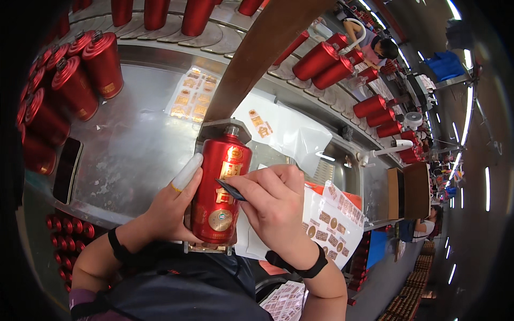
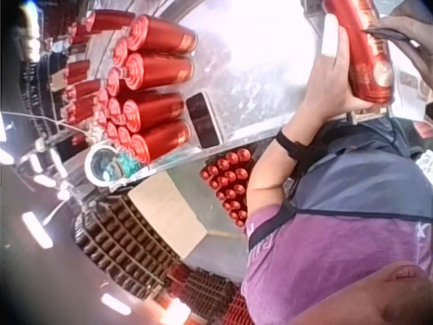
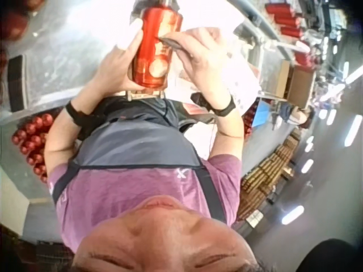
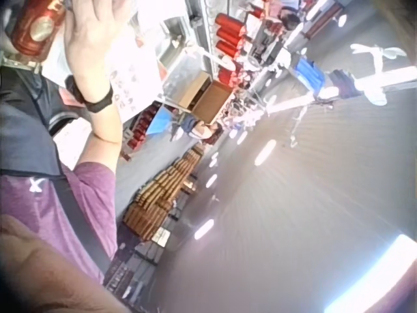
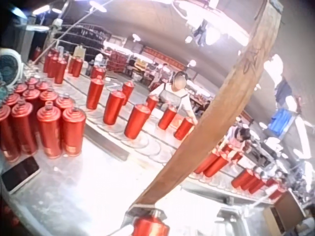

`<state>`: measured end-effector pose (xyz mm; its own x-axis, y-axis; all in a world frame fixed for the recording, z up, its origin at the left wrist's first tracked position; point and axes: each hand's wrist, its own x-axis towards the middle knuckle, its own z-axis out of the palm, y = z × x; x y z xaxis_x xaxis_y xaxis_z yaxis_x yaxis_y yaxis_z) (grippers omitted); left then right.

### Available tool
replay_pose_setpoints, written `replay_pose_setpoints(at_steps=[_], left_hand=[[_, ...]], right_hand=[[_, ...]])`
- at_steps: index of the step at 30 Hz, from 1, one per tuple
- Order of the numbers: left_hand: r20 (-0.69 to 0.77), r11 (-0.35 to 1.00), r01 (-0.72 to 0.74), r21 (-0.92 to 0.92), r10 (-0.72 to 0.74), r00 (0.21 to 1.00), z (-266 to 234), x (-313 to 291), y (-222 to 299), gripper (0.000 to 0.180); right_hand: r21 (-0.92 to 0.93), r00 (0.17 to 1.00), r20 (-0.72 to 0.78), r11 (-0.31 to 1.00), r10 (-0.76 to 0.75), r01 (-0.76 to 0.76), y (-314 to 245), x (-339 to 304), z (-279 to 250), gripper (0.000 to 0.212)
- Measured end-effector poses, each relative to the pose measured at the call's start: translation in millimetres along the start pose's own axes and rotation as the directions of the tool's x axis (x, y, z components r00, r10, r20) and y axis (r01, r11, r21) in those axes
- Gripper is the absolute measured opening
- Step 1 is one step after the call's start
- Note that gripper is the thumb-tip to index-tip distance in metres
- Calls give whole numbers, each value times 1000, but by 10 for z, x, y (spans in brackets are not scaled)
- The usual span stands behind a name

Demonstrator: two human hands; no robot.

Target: Apply gold decorative labels and clean red liquor bottles on a production assembly line.

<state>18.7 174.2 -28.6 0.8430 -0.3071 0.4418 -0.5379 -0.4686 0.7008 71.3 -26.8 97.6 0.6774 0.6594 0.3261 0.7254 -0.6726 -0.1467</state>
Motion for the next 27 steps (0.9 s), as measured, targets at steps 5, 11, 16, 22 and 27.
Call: replay_pose_setpoints(at_steps=[5, 11, 16, 22, 27], left_hand=[[-40, 1000, -6, 6, 6, 999, 3, -8, -21, 120], [-77, 999, -36, 11, 36, 996, -1, 5, -42, 116], [-83, 999, -49, 21, 51, 995, -18, 14, -31, 113], [-70, 1000, -27, -14, 26, 997, -35, 5, -52, 113], [-52, 1000, -14, -25, 12, 999, -20, 2, -68, 116]], right_hand=[[-15, 969, 32, 969, -246, 246, 31, -74, 41, 38], [-35, 994, 109, 999, -33, 37, 212, -78, 28, 38], [188, 973, 222, 982, -56, 13, 512, 186, 28, 19], [-6, 980, 2, 980, -197, 197, 240, 188, 46, 30], [220, 957, 87, 943, -276, 251, 19, 87, 32, 23]])
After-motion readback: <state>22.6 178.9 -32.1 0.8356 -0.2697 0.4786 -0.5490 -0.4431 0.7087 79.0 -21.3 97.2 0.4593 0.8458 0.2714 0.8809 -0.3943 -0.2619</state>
